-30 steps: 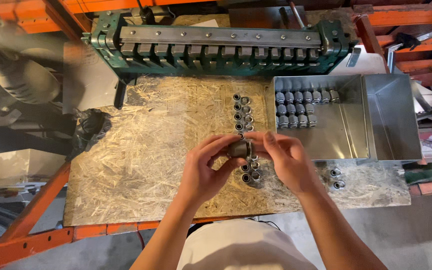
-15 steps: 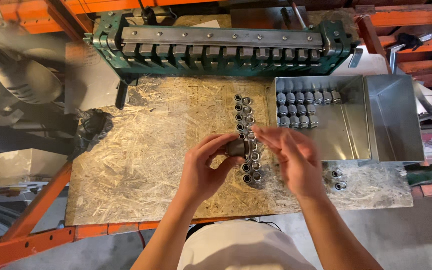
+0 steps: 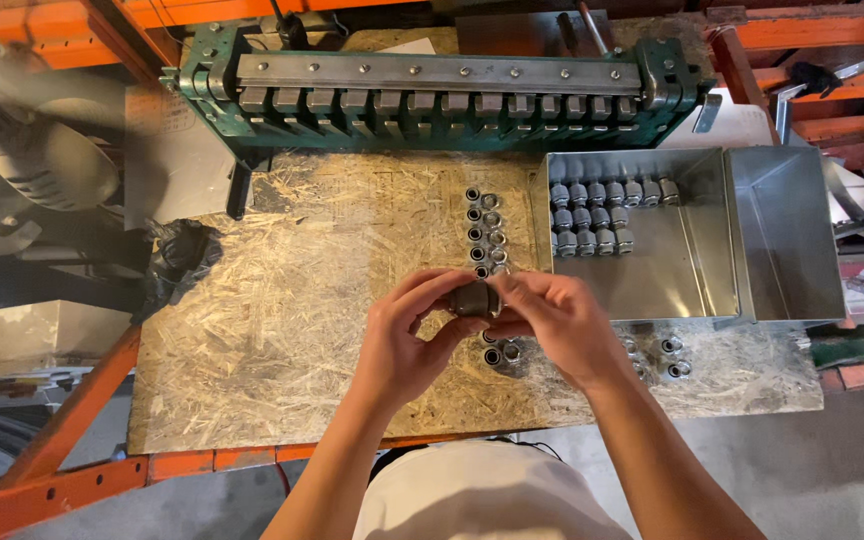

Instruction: The person repeatedly picks up small metal cylindrical parts from a table and a metal bin, screws them together by hand, and places the assembled units back on the table. The process is repeated continuously throughout the clip.

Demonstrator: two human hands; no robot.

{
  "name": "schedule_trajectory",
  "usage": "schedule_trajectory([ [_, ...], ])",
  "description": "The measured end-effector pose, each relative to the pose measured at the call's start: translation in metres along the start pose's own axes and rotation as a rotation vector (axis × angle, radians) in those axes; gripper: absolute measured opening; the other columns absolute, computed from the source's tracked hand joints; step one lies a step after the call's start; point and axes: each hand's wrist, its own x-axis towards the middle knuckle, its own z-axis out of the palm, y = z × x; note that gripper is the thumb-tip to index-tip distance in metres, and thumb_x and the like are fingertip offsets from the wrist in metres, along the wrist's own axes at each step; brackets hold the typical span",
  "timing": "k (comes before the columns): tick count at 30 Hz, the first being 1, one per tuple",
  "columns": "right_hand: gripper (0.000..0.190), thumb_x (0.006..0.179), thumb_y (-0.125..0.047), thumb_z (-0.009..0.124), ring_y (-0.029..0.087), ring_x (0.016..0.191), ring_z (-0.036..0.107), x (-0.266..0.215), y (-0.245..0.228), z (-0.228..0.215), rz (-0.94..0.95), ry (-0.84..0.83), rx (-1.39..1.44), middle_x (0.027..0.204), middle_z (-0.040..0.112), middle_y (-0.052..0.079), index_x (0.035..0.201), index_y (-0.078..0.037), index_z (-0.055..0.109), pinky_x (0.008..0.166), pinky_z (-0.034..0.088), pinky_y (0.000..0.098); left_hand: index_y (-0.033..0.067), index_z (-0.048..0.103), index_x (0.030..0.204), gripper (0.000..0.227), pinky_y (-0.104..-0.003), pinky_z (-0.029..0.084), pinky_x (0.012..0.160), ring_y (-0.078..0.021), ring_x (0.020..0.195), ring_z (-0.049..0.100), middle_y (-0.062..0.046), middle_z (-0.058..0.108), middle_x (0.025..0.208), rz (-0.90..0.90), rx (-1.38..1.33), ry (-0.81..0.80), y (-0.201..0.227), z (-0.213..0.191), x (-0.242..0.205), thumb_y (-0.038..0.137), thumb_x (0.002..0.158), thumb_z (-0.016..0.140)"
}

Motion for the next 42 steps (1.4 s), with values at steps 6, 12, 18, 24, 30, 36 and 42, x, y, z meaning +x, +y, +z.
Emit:
schedule_trajectory([
  [6,0.045,0.086,-0.002,0.096,0.034,0.107,0.088,0.012,0.024,-0.024,-0.194,-0.084,-0.017,0.120,0.089,0.030,0.128,0.009,0.084,0.096,0.072,0.0480,-0.0049,0.081,0.135,0.045,-0.042,0.072,0.095,-0.0350,0.110,0.086,-0.024,0.080,0.129,-0.033,-0.070,0.000,-0.006,0.002,-0.003,0.003,0.094,0.095],
  [12,0.052,0.078,0.012,0.097,0.041,0.124,0.082,0.011,0.037,-0.034,-0.336,-0.083,-0.046,0.129,0.086,0.031,0.128,0.006,0.086,0.105,0.070,0.0510,-0.0113,0.076,0.142,0.046,-0.050,0.074,0.097,-0.0467,0.108,0.086,-0.035,0.078,0.123,-0.187,-0.089,-0.079,0.024,-0.004,0.007,0.004,0.100,0.086],
  [18,0.051,0.075,0.014,0.099,0.039,0.123,0.083,0.006,0.011,-0.022,-0.555,-0.069,-0.327,0.124,0.089,0.023,0.120,-0.007,0.091,0.103,0.071,0.0499,-0.0127,0.074,0.143,0.052,-0.041,0.073,0.089,-0.0294,0.097,0.081,-0.031,0.084,0.114,-0.391,-0.204,-0.070,0.008,0.001,0.000,0.023,0.107,0.085],
  [24,0.056,0.076,0.015,0.099,0.035,0.128,0.081,0.010,0.023,-0.024,-0.515,-0.030,-0.313,0.130,0.089,0.017,0.126,-0.009,0.092,0.105,0.070,0.0491,-0.0129,0.073,0.144,0.053,-0.036,0.074,0.089,-0.0245,0.098,0.082,-0.029,0.086,0.113,-0.459,-0.246,-0.041,0.010,0.001,0.005,0.021,0.106,0.086],
  [30,0.061,0.096,-0.024,0.091,0.034,0.111,0.080,0.031,0.057,-0.041,-0.126,-0.072,-0.031,0.123,0.085,0.027,0.147,0.006,0.077,0.098,0.072,0.0588,-0.0132,0.073,0.143,0.051,-0.045,0.072,0.099,-0.0373,0.115,0.083,-0.033,0.079,0.125,-0.304,-0.156,-0.073,-0.012,0.000,0.005,0.016,0.103,0.088],
  [36,0.045,0.091,-0.002,0.092,0.020,0.072,0.081,0.028,0.048,-0.054,-0.206,-0.137,-0.125,0.115,0.090,0.032,0.135,0.004,0.084,0.072,0.072,0.0343,-0.0099,0.071,0.149,0.049,-0.047,0.074,0.098,-0.0465,0.113,0.084,-0.035,0.076,0.131,-0.427,-0.109,-0.105,0.002,-0.001,0.011,0.014,0.108,0.080],
  [42,0.050,0.089,0.007,0.089,0.033,0.107,0.087,0.037,0.047,-0.077,-0.269,-0.016,-0.039,0.128,0.086,0.030,0.138,0.003,0.081,0.100,0.072,0.0462,-0.0038,0.071,0.153,0.051,-0.038,0.074,0.083,-0.0354,0.101,0.084,-0.034,0.078,0.133,-0.487,-0.044,-0.046,-0.005,-0.010,0.018,0.025,0.111,0.079],
])
